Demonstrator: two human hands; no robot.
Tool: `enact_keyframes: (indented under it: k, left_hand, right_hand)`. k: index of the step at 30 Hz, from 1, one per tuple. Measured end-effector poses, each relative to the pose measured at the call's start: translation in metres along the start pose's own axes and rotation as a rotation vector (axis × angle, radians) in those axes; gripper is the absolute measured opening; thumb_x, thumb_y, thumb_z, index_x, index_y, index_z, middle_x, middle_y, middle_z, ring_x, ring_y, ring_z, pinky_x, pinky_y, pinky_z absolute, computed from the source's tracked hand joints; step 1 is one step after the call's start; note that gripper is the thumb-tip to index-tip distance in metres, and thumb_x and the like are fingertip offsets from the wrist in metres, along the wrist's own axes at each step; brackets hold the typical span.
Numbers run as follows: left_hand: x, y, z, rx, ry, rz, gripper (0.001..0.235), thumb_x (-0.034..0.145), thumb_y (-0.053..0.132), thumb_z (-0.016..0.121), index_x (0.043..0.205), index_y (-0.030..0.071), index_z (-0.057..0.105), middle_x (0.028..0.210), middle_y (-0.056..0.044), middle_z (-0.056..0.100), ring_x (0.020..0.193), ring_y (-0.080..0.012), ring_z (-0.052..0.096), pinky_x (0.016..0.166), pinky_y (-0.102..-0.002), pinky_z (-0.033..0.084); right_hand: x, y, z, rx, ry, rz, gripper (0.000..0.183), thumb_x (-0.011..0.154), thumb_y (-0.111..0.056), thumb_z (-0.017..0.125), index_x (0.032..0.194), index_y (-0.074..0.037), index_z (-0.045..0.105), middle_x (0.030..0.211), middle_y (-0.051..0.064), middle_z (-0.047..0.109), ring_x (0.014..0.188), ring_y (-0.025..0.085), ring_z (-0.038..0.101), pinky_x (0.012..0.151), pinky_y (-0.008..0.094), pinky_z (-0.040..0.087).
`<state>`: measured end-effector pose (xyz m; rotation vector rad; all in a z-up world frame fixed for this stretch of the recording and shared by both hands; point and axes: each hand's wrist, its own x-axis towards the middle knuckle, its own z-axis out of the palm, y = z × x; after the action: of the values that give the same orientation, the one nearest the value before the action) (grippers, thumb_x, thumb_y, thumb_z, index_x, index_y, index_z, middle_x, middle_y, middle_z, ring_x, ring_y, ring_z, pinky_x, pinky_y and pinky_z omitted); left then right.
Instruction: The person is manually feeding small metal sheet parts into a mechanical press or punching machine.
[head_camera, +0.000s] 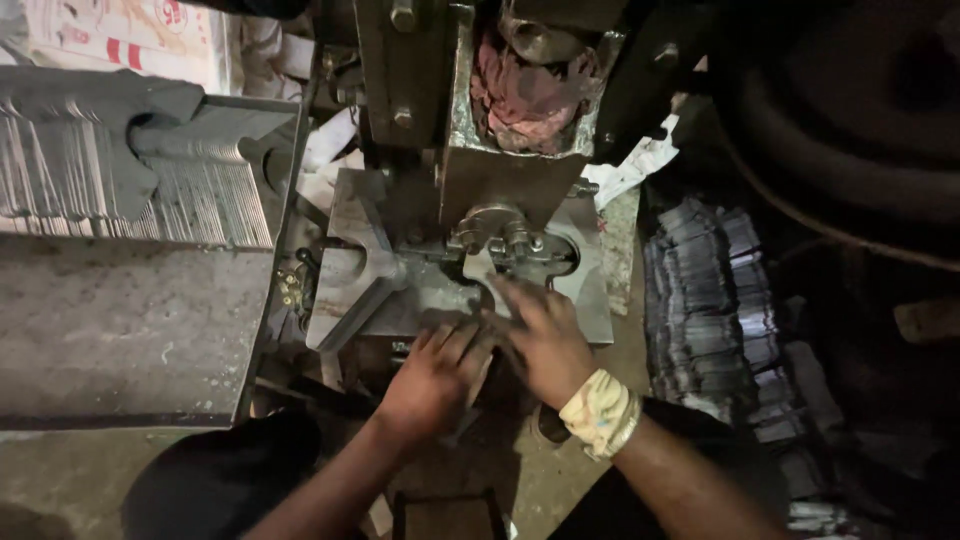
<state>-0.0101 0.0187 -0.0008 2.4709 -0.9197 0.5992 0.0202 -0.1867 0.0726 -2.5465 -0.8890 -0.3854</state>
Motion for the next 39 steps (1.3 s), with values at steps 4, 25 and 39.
enact_keyframes:
  k: [4, 25, 39]
  left_hand:
    - [0.011, 0.017, -0.084, -0.404, -0.142, -0.295, 0.046, 0.092, 0.034, 0.073, 0.129, 0.009, 0.066, 0.119, -0.017, 0.070, 0.108, -0.0349, 0.067, 0.094, -0.044, 0.055]
    - [0.009, -0.069, -0.097, 0.035, 0.013, -0.419, 0.071, 0.057, 0.017, 0.078, 0.123, -0.004, 0.061, 0.121, -0.023, 0.064, 0.122, -0.0406, 0.057, 0.112, -0.051, 0.037]
    - [0.014, -0.001, -0.083, -0.305, -0.298, -0.072, 0.057, 0.072, 0.010, 0.070, 0.128, 0.003, 0.063, 0.129, -0.019, 0.059, 0.125, -0.0392, 0.055, 0.112, -0.049, 0.041]
  right_hand:
    - [-0.014, 0.001, -0.013, 0.056, 0.067, -0.249, 0.027, 0.084, -0.012, 0.073, 0.111, -0.010, 0.070, 0.128, 0.011, 0.071, 0.121, 0.031, 0.066, 0.102, 0.047, 0.049]
    - [0.013, 0.049, 0.081, 1.327, -0.066, 1.004, 0.029, 0.104, -0.027, 0.056, 0.104, -0.001, 0.069, 0.078, 0.007, 0.069, 0.063, 0.017, 0.066, 0.058, 0.031, 0.055]
    - [-0.005, 0.055, 0.069, 1.289, 0.028, 0.967, 0.023, 0.104, -0.027, 0.066, 0.105, -0.004, 0.069, 0.086, -0.004, 0.065, 0.075, 0.009, 0.058, 0.066, 0.026, 0.049]
